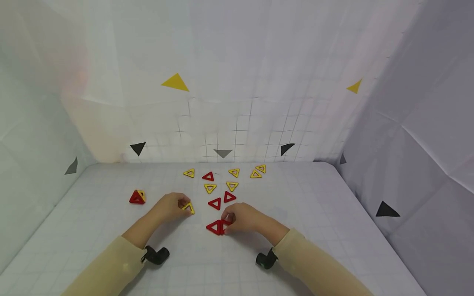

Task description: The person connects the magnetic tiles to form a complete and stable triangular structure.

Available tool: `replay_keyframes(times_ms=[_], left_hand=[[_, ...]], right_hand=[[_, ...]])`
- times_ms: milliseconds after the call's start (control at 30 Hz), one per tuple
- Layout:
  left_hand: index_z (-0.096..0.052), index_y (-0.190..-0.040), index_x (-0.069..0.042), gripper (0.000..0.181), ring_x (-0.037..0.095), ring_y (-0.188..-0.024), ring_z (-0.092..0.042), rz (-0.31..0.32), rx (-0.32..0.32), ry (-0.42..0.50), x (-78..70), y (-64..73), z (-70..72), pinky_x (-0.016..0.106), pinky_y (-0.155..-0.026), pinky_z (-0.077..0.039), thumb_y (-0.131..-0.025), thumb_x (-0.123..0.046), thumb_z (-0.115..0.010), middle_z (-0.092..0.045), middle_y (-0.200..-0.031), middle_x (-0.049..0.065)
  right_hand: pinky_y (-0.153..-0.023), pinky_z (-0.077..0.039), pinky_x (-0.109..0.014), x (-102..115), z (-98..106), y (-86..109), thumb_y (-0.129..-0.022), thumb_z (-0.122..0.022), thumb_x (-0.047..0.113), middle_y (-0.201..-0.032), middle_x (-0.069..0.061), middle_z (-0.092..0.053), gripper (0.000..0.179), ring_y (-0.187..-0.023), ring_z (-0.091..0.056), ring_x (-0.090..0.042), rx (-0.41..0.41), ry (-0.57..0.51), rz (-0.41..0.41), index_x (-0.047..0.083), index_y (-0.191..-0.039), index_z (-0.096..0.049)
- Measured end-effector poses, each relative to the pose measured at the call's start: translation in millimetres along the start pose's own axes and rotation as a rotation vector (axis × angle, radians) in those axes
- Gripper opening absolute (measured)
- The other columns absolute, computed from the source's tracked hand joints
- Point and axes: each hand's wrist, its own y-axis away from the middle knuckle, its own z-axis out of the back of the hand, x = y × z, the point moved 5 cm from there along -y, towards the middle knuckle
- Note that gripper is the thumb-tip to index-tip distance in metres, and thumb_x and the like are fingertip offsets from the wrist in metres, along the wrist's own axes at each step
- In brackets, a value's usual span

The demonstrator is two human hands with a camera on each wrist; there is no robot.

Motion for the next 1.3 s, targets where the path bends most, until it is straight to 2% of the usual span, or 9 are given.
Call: replay_keyframes(times_ms=[333, 833, 1300], left_hand=[[-0.07, -0.104, -0.013, 0.028, 0.016, -0.085, -0.054, 0.004, 0.072, 0.003, -3.3, 15.6, -5.4, 0.034, -0.08, -0.048, -0.081, -0.02, -0.085, -0.061, -0.089, -0.002], [-0.067, -0.101, -0.013, 0.029, 0.016, -0.082, -0.055, -0.088, 0.179, 0.072, -15.1, 37.4, -17.0, 0.032, -0.075, -0.049, -0.08, -0.018, -0.086, -0.06, -0.087, -0.002], [-0.066, -0.101, -0.015, 0.03, 0.016, -0.083, -0.055, -0.131, 0.201, 0.075, -25.5, 43.4, -27.9, 0.033, -0.076, -0.049, -0.08, -0.024, -0.086, -0.06, -0.087, -0.003]], right_hand=[[-0.074, -0.052, -0.031, -1, -1, 0.0, -0.081, -0.085, 0.023, -0.087, 0.008, -0.063, 0.032, -0.082, -0.059, -0.015, 0.003, -0.001, -0.011, 0.019, -0.111, -0.073], [-0.073, -0.051, -0.032, -1, -2, -0.5, -0.081, -0.086, 0.025, -0.086, 0.005, -0.062, 0.031, -0.081, -0.058, -0.015, -0.021, 0.011, -0.049, 0.019, -0.107, -0.071], [-0.073, -0.051, -0.031, 1, -2, -2.8, -0.08, -0.086, 0.029, -0.084, 0.005, -0.063, 0.031, -0.081, -0.058, -0.016, -0.033, 0.004, -0.066, 0.019, -0.105, -0.07]])
